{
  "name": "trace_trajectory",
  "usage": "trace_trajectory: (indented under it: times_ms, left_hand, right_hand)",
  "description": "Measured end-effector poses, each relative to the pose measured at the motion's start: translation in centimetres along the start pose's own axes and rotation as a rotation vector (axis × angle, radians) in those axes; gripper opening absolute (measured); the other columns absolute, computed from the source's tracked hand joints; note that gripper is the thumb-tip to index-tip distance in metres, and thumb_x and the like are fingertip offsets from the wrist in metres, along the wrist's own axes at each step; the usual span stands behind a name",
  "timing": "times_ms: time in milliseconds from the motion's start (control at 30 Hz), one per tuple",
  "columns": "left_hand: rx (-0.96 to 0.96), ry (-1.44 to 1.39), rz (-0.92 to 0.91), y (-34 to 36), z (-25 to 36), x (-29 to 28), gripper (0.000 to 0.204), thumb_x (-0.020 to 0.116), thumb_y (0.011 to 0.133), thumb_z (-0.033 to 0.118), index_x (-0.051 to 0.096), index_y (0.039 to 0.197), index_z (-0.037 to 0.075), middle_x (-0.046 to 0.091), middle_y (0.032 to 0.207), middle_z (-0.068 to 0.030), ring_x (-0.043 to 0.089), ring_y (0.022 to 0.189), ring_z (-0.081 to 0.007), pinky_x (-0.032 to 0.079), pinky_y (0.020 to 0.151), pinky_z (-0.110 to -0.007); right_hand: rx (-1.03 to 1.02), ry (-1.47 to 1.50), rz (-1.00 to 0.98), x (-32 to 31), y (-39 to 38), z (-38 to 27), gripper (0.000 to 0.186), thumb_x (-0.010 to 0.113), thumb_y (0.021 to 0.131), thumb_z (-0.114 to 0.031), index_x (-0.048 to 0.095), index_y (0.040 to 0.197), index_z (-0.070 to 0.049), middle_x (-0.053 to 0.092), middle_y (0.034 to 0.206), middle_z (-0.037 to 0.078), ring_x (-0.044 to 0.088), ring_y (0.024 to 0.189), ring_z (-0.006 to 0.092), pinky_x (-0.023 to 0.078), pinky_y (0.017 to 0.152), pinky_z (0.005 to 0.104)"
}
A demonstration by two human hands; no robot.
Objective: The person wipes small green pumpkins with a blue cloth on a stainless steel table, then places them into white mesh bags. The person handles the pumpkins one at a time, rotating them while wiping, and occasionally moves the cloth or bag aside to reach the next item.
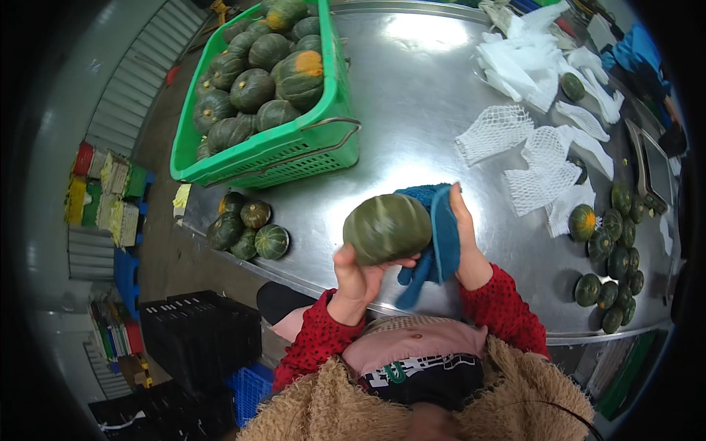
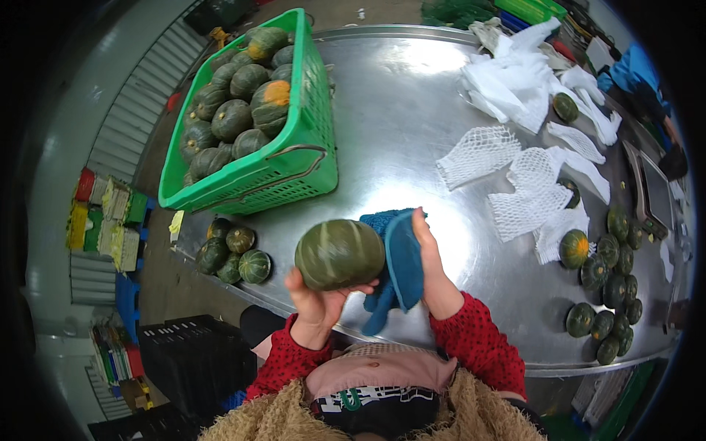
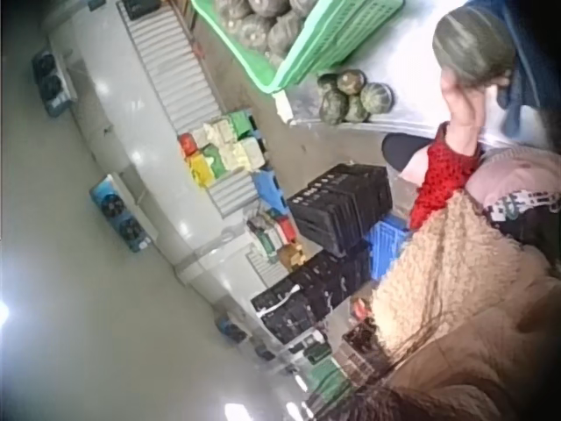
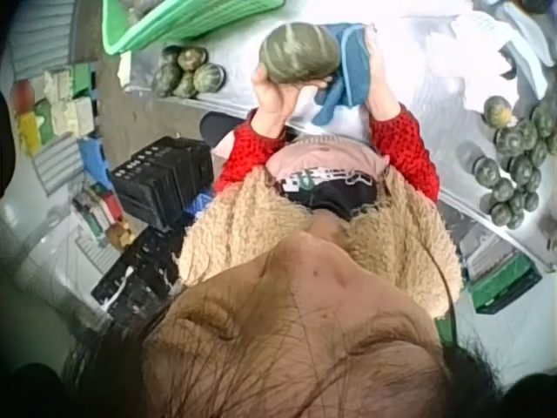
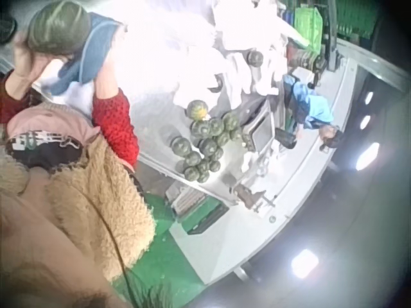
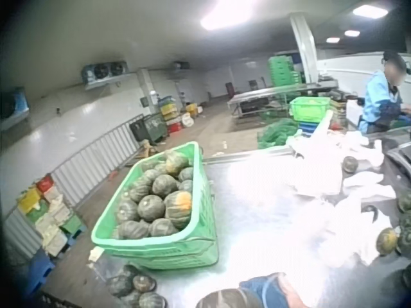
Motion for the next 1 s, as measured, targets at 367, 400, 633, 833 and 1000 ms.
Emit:
trace_trajectory:
  times_ms: [367, 400, 633, 833, 1000]
  left_hand:
    - [-0.16, -0.197, 0.145, 0.4, -1.7, 0.0, 0.09, 0.034, 0.081, 0.077, 0.039, 0.136, 0.006, 0.059, 0.115, -0.0221, 0.066, 0.086, -0.0352, 0.059, 0.065, -0.045]
    - [-0.169, -0.179, 0.057, 0.4, -1.8, -0.9, 0.088, 0.033, 0.082, 0.076, 0.039, 0.136, 0.006, 0.059, 0.115, -0.0218, 0.066, 0.086, -0.0353, 0.059, 0.065, -0.045]
    - [-0.077, -0.247, 0.162, 0.3, -2.0, -0.4, 0.071, 0.037, 0.089, 0.062, 0.043, 0.133, 0.006, 0.059, 0.119, -0.0156, 0.062, 0.099, -0.0297, 0.054, 0.082, -0.044]
    - [0.005, -0.247, 0.155, 0.7, -1.2, 0.5, 0.056, 0.043, 0.093, 0.051, 0.051, 0.125, 0.005, 0.058, 0.121, -0.0106, 0.058, 0.108, -0.0231, 0.045, 0.096, -0.038]
    - [0.291, 0.145, 0.273, 0.7, -3.0, -0.8, 0.054, 0.053, 0.09, 0.033, 0.04, 0.133, 0.004, 0.051, 0.128, -0.0132, 0.054, 0.114, -0.0275, 0.044, 0.098, -0.04]
  right_hand:
    - [-0.329, -0.329, -0.139, 3.3, -2.0, 0.1, 0.058, 0.024, 0.102, -0.047, 0.046, 0.13, -0.001, 0.056, 0.121, 0.011, 0.057, 0.103, 0.0184, 0.046, 0.09, 0.0334]
    - [-0.296, -0.43, -0.159, 2.5, -1.6, -0.2, 0.058, 0.024, 0.102, -0.046, 0.047, 0.129, -0.001, 0.056, 0.121, 0.011, 0.056, 0.105, 0.0184, 0.045, 0.091, 0.0338]
    - [-0.906, -1.288, -0.181, 3.8, -2.8, 0.7, 0.036, 0.066, 0.085, -0.029, 0.06, 0.109, -0.002, 0.061, 0.108, 0.013, 0.06, 0.098, 0.0291, 0.046, 0.087, 0.0392]
    - [-1.332, -1.779, -0.509, 2.8, -5.0, 3.9, 0.055, 0.079, 0.067, -0.032, 0.061, 0.111, -0.004, 0.06, 0.113, 0.014, 0.057, 0.108, 0.0366, 0.039, 0.098, 0.051]
    - [-0.69, -1.408, -0.266, -2.2, -4.6, 4.1, 0.079, 0.073, 0.077, -0.045, 0.042, 0.132, 0.003, 0.047, 0.131, 0.022, 0.041, 0.126, 0.037, 0.031, 0.106, 0.0447]
Point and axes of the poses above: each hand's wrist, its own y-axis towards the middle knuckle, its own x-axis out of the palm, z = x × y, the point moved 2 cm from there along y, towards the middle knuckle
